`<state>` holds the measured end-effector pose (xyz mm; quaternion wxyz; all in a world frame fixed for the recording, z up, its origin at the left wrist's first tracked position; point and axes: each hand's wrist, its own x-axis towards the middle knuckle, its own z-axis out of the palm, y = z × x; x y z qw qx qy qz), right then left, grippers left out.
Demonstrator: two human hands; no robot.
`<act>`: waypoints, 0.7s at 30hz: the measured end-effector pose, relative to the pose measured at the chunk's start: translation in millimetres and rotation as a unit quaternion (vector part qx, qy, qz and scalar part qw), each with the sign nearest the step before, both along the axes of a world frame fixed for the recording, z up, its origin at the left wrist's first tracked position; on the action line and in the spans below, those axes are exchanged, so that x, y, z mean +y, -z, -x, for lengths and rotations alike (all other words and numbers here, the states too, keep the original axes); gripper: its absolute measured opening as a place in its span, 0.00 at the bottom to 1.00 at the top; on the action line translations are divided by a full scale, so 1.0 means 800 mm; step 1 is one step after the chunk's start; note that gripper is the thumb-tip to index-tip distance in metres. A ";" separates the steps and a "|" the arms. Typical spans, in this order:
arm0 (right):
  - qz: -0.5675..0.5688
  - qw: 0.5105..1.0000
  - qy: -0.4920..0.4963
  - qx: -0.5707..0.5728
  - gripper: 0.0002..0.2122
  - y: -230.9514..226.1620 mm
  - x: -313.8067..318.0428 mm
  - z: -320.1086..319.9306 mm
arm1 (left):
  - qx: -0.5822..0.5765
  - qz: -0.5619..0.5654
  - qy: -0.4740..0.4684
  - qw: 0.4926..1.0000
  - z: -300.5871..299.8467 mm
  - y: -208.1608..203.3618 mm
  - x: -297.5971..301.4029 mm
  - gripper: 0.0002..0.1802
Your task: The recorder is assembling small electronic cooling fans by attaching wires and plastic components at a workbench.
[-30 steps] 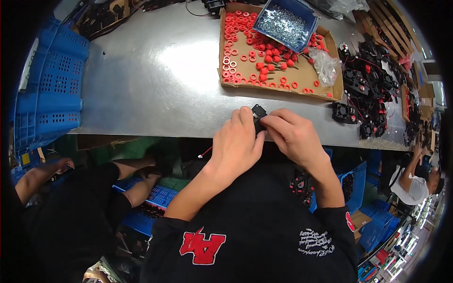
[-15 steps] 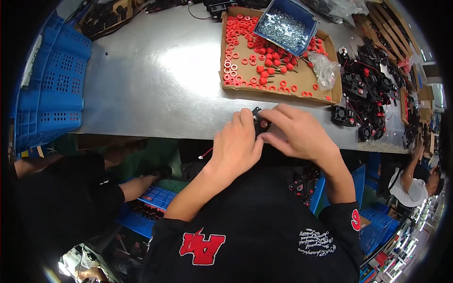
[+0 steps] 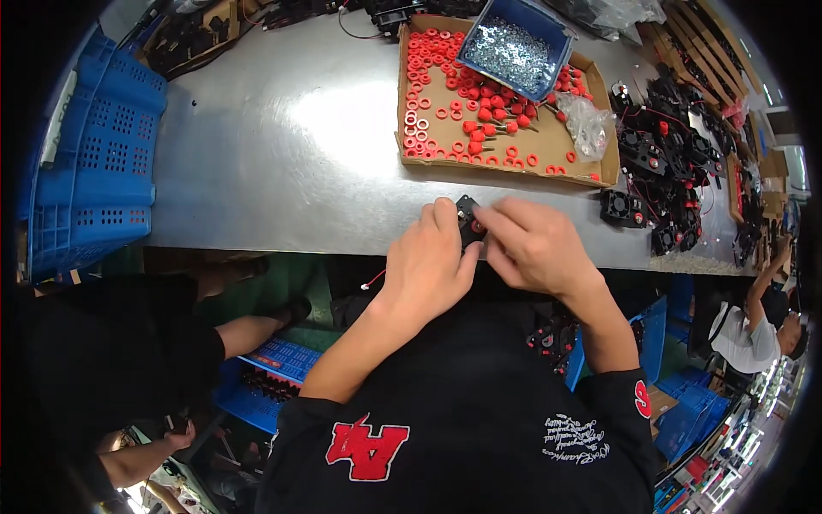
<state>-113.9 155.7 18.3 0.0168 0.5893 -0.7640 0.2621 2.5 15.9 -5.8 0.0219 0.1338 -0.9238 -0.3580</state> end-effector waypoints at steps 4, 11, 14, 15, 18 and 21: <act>-0.108 0.992 0.023 0.055 0.09 0.006 0.013 0.001 | 0.002 0.003 0.003 1.000 0.000 -0.001 -0.001 0.24; 0.100 0.975 0.149 -0.130 0.07 0.016 0.017 -0.022 | 0.019 0.003 0.004 1.000 -0.004 0.004 -0.003 0.25; 0.128 0.937 0.218 -0.240 0.08 0.023 0.020 -0.033 | 0.004 -0.044 -0.011 0.999 -0.008 0.003 -0.009 0.27; 0.139 0.913 0.240 -0.299 0.10 0.028 0.021 -0.037 | 0.030 -0.153 -0.034 0.987 -0.010 0.004 -0.012 0.28; 0.206 0.844 0.223 -0.442 0.14 0.037 0.026 -0.050 | 0.024 -0.444 -0.060 0.894 -0.019 0.004 -0.021 0.25; 0.237 0.751 0.161 -0.594 0.19 0.032 0.028 -0.065 | 0.002 -0.560 -0.052 0.827 -0.028 0.006 -0.023 0.25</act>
